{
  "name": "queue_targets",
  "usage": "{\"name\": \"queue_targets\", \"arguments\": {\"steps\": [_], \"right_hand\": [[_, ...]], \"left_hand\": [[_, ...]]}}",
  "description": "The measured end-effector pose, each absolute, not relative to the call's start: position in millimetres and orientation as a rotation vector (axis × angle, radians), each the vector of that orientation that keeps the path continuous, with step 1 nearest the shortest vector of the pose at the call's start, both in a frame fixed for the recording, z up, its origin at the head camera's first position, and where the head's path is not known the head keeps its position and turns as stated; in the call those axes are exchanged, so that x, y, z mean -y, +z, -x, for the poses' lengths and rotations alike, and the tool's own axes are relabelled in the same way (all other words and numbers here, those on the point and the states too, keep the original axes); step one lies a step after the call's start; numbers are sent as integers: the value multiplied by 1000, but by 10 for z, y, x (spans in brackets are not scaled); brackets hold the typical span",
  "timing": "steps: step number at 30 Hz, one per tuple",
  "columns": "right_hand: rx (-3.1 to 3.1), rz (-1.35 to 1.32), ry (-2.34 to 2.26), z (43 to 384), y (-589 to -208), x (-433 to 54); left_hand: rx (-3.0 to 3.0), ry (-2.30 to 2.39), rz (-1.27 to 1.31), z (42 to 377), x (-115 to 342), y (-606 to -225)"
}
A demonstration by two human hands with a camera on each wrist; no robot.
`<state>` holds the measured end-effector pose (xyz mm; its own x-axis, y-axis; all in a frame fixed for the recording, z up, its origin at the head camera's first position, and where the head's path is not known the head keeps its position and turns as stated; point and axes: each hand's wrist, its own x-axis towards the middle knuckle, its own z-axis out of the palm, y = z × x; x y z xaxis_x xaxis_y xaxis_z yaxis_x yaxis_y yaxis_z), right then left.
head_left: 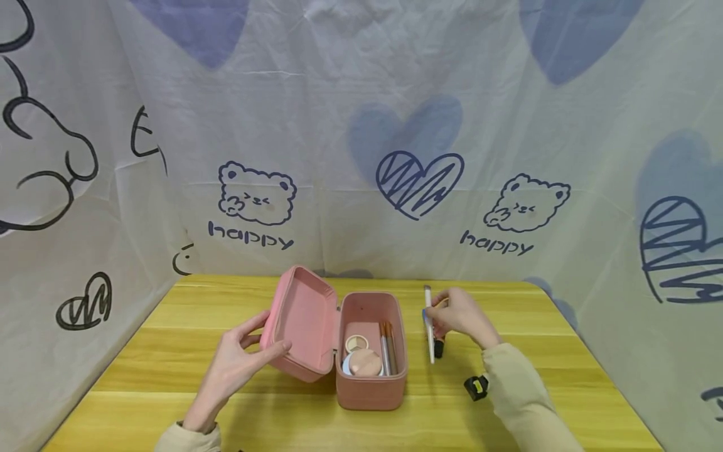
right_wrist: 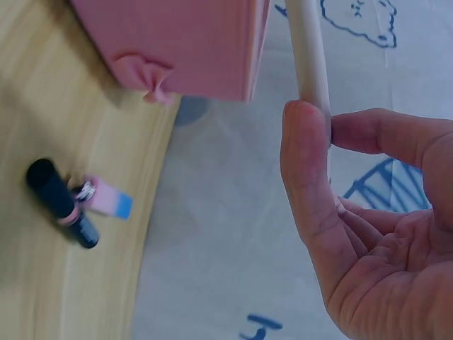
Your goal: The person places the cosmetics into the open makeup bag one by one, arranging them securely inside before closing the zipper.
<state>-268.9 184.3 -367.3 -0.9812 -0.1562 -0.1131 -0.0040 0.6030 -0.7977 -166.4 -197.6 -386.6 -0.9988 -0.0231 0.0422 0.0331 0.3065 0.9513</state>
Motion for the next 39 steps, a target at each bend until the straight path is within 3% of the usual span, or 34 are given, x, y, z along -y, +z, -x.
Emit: {"name": "queue_targets", "arguments": {"steps": [17,39], "right_hand": [[-2664,243,-1162,2820,-3528,-1302],[-2736,305,-812,3020,-3654,-919]], "left_hand": [[2494,-1823,22,1655,1975,-3859],[2515,-1807,5,1662,1973,-3870]]}}
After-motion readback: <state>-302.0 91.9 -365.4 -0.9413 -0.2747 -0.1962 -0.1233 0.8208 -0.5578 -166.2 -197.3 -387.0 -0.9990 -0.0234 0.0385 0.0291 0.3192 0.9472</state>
